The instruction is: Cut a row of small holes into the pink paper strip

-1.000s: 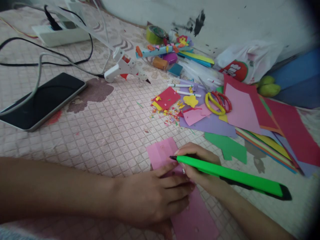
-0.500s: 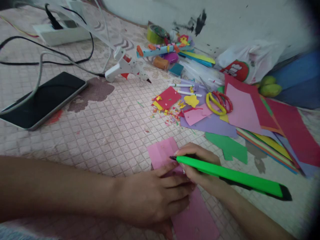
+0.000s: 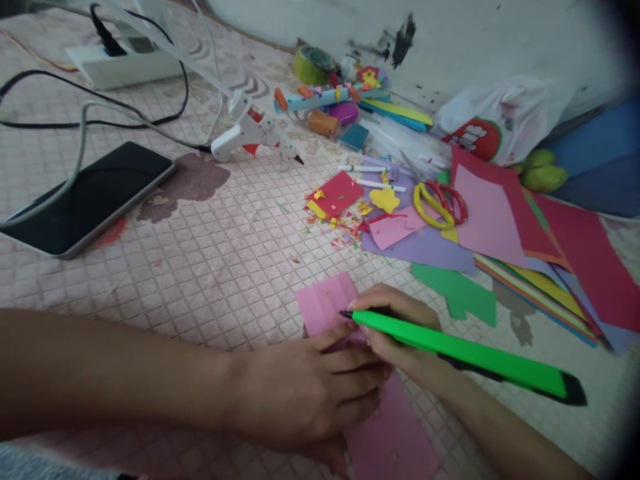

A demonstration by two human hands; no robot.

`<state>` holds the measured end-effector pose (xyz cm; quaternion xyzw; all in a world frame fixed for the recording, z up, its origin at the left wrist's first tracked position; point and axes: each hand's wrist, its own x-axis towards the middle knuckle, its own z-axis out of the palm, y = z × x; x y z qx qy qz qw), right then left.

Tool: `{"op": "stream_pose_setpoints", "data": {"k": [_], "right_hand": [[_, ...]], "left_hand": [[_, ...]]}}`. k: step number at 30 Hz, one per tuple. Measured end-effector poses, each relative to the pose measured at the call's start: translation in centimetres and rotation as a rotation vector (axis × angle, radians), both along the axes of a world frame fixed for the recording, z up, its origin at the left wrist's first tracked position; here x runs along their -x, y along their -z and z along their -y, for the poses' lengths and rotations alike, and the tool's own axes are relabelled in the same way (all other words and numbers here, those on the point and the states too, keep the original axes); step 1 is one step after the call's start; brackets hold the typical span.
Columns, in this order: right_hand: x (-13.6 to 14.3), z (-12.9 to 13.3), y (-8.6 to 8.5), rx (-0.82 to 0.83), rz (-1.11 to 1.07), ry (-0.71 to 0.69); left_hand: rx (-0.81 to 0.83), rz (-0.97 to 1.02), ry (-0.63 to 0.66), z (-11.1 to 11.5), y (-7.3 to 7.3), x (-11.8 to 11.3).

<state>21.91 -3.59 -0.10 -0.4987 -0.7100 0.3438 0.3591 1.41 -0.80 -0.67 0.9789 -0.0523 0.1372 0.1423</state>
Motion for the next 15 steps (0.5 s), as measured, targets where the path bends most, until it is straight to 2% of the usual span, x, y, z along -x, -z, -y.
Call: {"op": "stream_pose_setpoints", "data": {"k": [8, 15], "right_hand": [[-0.09, -0.03, 0.45, -0.042, -0.029, 0.055], [-0.09, 0.05, 0.62, -0.029, -0.017, 0.048]], "left_hand": [[-0.017, 0.024, -0.012, 0.11, -0.04, 0.11], [0.017, 0.035, -0.008, 0.05, 0.08, 0.01]]}}
